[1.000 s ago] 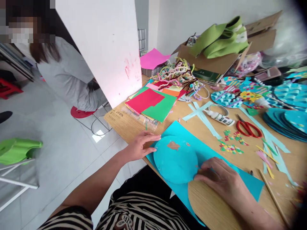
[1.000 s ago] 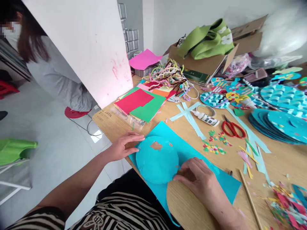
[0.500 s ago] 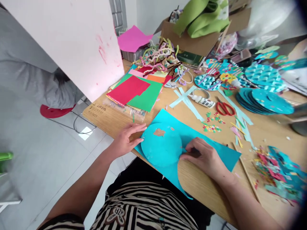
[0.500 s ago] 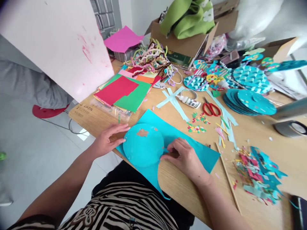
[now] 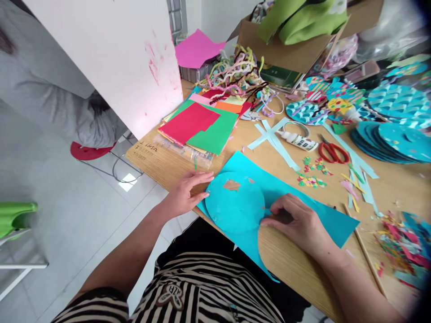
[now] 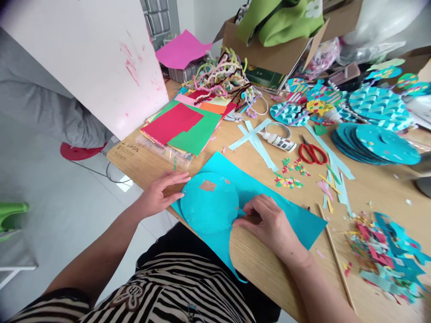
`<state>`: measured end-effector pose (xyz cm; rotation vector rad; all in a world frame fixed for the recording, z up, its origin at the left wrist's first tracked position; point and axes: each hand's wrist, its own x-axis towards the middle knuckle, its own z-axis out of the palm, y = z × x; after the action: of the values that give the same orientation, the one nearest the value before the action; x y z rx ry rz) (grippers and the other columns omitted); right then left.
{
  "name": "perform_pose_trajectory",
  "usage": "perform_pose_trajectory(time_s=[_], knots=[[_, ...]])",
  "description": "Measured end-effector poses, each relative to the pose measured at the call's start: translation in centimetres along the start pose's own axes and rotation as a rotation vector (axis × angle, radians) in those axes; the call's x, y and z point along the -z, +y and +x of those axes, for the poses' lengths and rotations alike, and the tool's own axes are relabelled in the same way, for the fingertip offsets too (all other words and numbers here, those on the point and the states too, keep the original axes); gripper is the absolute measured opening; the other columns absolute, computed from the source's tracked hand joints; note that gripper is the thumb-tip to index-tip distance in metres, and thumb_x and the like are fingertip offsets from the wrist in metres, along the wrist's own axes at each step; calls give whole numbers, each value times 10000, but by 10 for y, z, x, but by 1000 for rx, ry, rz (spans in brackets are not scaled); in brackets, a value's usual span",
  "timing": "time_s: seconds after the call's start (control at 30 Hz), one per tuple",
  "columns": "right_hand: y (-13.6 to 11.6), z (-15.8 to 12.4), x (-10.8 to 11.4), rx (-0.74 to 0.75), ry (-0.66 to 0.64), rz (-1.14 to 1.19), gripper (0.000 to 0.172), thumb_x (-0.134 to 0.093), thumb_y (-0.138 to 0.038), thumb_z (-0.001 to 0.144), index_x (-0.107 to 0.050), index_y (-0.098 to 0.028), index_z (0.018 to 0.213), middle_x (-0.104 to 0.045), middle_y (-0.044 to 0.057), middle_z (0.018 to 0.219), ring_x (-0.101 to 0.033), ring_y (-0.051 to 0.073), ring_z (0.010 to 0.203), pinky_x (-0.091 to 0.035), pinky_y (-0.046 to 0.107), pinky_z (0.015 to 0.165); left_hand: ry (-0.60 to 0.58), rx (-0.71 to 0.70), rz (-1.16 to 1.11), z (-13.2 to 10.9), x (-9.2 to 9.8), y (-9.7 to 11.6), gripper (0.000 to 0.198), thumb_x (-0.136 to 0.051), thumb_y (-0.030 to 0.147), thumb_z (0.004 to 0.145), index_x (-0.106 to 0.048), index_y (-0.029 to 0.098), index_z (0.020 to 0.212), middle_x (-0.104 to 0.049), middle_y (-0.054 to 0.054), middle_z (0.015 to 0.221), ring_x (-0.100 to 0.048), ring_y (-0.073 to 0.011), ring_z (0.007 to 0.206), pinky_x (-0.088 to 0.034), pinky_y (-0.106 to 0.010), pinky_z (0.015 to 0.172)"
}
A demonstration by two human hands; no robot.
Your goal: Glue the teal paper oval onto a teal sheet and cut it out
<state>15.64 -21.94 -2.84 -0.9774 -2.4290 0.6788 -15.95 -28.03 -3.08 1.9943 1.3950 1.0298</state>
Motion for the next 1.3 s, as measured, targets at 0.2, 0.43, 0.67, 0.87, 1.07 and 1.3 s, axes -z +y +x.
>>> perform_pose_trajectory(time_s=[0.2,0.43,0.67,0.87,1.07,1.3], knots=[[-1,1,1,3,0,-2,248,-685,-421,803,-541,-225,755,-581,24,727,-548,187,695,-467,342,628,-4,0,12,0,0,0,473,-601,204,869,-494,231,1329,-655,-61,1226,-514,-216,1220,-400,-446,1057],[0,2,1,17,-16,-20,269,-677,-442,809,-535,-216,771,-577,16,715,-541,175,676,-457,336,631,6,22,-10,1,0,1,450,-596,215,870,-516,231,1312,-656,-72,1216,-511,-219,1222,-405,-459,1060],[1,0,0,12,-9,-22,254,-687,-420,804,-533,-221,769,-573,11,725,-542,177,686,-457,334,629,11,25,-1,1,-2,0,468,-603,229,866,-504,234,1324,-664,-71,1203,-527,-226,1206,-401,-468,1061],[6,0,-1,45,1,-10,256,-700,-425,785,-536,-229,766,-583,13,733,-560,187,685,-467,339,616,17,44,2,1,-2,3,460,-624,200,846,-533,239,1295,-660,-64,1217,-529,-223,1196,-412,-445,1047],[9,-1,-2,35,6,-6,237,-694,-428,779,-545,-243,774,-597,20,743,-584,209,697,-481,348,600,-7,45,-32,0,-1,2,490,-615,202,850,-505,240,1326,-665,-77,1204,-507,-236,1217,-418,-456,1032],[8,-1,-2,43,-1,-20,230,-690,-422,782,-542,-246,789,-587,15,738,-577,207,698,-475,346,594,-8,44,-11,-2,-3,-1,507,-631,200,838,-502,236,1328,-665,-68,1201,-482,-238,1225,-424,-448,1027]])
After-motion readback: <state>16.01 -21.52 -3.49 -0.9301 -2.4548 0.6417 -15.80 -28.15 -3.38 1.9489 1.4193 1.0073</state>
